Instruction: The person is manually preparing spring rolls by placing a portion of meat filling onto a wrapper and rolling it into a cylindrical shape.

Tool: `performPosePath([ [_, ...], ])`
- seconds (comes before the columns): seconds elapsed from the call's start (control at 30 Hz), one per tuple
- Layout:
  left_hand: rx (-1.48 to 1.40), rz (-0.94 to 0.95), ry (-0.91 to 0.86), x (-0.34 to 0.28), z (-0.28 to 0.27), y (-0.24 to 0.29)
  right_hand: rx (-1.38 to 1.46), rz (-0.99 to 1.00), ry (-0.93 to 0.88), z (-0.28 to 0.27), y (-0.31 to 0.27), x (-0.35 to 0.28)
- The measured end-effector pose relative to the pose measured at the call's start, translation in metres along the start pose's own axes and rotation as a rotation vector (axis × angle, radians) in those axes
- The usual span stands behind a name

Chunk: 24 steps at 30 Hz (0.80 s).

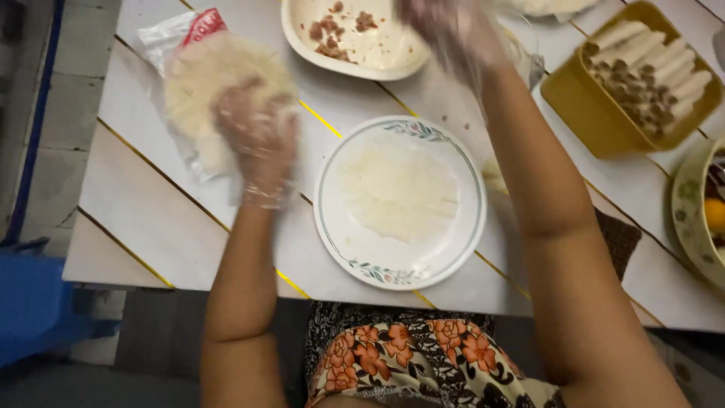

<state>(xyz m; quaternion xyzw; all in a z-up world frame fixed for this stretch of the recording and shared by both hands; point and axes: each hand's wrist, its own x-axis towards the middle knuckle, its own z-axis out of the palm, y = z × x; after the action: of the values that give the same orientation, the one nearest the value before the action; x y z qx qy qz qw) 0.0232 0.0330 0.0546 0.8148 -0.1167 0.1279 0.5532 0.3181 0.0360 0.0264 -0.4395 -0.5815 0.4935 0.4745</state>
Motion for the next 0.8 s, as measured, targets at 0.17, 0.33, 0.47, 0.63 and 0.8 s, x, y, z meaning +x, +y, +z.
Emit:
performPosePath([
  [0.17, 1.172, -0.319, 1.064, 0.050, 0.115, -0.035, -0.188, 0.060, -0.046, 0.019, -0.047, -0.102],
  [0.33, 1.154, -0.629, 0.990, 0.044, 0.130, -0.034, -0.106, 0.104, -0.165, 0.029, -0.015, -0.149],
  [0.47, 1.182, -0.585, 0.958, 0.046, 0.132, -0.057, -0.152, 0.060, -0.079, 0.029, -0.036, -0.166],
  [0.63, 1.171, -0.432, 0.875, 0.064, 0.117, -0.117, -0.104, -0.027, 0.070, 0.004, -0.035, -0.168],
  [0.8, 1.147, -0.477, 0.824, 0.106, 0.104, -0.130, -0.003, 0.011, 0.209, -0.020, -0.024, -0.176],
])
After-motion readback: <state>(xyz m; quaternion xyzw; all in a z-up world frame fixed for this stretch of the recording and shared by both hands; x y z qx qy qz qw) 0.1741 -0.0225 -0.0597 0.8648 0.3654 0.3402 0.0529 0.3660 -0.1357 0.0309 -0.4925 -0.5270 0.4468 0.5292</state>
